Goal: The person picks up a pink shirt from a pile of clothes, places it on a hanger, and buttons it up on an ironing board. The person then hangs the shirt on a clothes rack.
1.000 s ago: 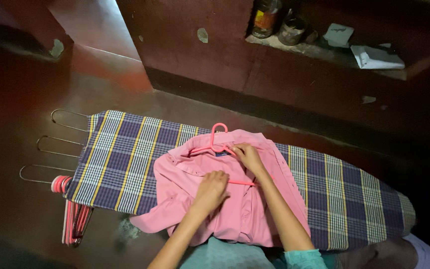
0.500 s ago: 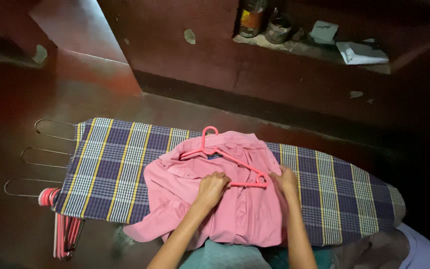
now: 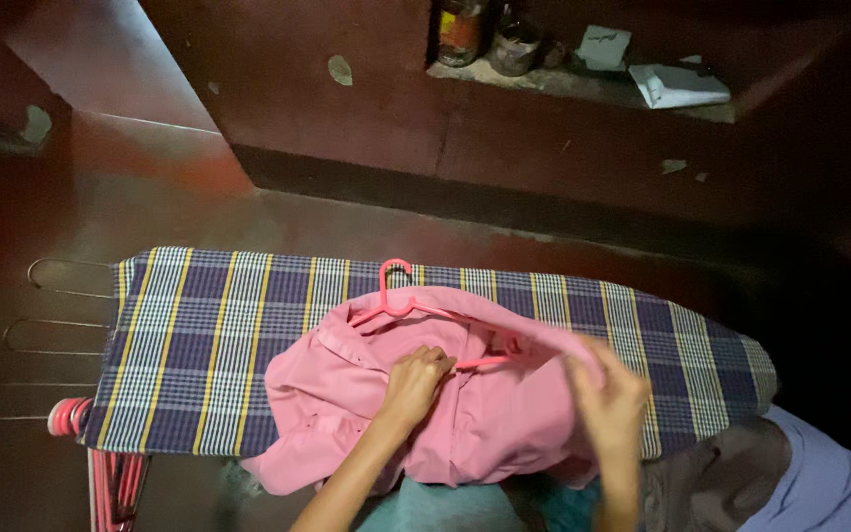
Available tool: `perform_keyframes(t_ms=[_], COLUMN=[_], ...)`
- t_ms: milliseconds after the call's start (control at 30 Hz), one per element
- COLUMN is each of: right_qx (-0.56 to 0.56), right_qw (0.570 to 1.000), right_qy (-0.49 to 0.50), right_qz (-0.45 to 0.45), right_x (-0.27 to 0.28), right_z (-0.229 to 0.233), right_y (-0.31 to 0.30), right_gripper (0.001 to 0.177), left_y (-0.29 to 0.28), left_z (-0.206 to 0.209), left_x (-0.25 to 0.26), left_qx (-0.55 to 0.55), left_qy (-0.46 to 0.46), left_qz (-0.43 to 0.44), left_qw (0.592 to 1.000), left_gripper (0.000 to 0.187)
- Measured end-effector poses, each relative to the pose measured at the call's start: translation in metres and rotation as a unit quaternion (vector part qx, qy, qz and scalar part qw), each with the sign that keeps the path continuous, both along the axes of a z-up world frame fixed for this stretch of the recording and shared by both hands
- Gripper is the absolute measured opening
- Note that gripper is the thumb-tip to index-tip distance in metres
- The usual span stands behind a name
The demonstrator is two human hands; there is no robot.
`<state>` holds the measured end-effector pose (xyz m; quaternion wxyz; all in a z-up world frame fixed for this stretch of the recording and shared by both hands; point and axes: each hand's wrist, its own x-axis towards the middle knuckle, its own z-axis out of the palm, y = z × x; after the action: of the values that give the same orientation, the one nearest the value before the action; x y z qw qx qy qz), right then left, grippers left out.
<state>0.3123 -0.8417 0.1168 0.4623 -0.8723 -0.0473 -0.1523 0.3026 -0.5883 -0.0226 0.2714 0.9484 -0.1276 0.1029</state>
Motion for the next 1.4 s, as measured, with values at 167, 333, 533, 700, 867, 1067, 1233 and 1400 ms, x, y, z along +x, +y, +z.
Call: perform_keyframes(t_ms=[167,333,533,700,867,1067,1233,1400], right_qx=[-0.156,-0.241,-0.218,-0.098,-0.083,-0.261,-0.316,-0.174], right_qw=[0.958,0.905,0.925,0.989,0.988,0.946,0.916,0.940], right_qy=[0.180,0.237,0.307,0.101,0.004,-0.046,0.094,-0.060], right_qz=[0.161,0.258,0.049,0.033,0.134,0.187,0.230,0.288], right_x=[-0.041,-0.036,-0.011,0.027,0.071,0.130,0.140,0.137], right_z=[-0.017,-0.136,-0.174,-0.124,-0.128,-0.168,-0.173,-0.160], right_y=[0.062,0.074,0.030,0.038,0.100,0.170,0.177,0.170], right_gripper=[0.024,0.025,0.028,0.032,0.033,0.020,0.018,0.026], left_y=[-0.002,-0.001,0.021,0.065,0.093,0.126,0.169,0.170], left_z=[-0.021,-0.055,0.004,0.058,0.035,-0.018,-0.064,-0.077], left_x=[0.011,0.018,-0.015,-0.023,0.009,0.056,0.077,0.051], left_qx=[-0.041,-0.047,-0.117,-0.058,-0.002,-0.007,-0.237,-0.515], left_qy=[-0.017,0.048,-0.060,-0.075,0.029,0.093,0.155,0.110], left_qz=[0.014,0.022,0.079,0.275,0.385,0.425,0.353,0.213], left_qw=[0.999,0.997,0.988,0.957,0.922,0.900,0.892,0.823], left_gripper=[0.018,0.014,0.021,0.051,0.072,0.076,0.041,0.040])
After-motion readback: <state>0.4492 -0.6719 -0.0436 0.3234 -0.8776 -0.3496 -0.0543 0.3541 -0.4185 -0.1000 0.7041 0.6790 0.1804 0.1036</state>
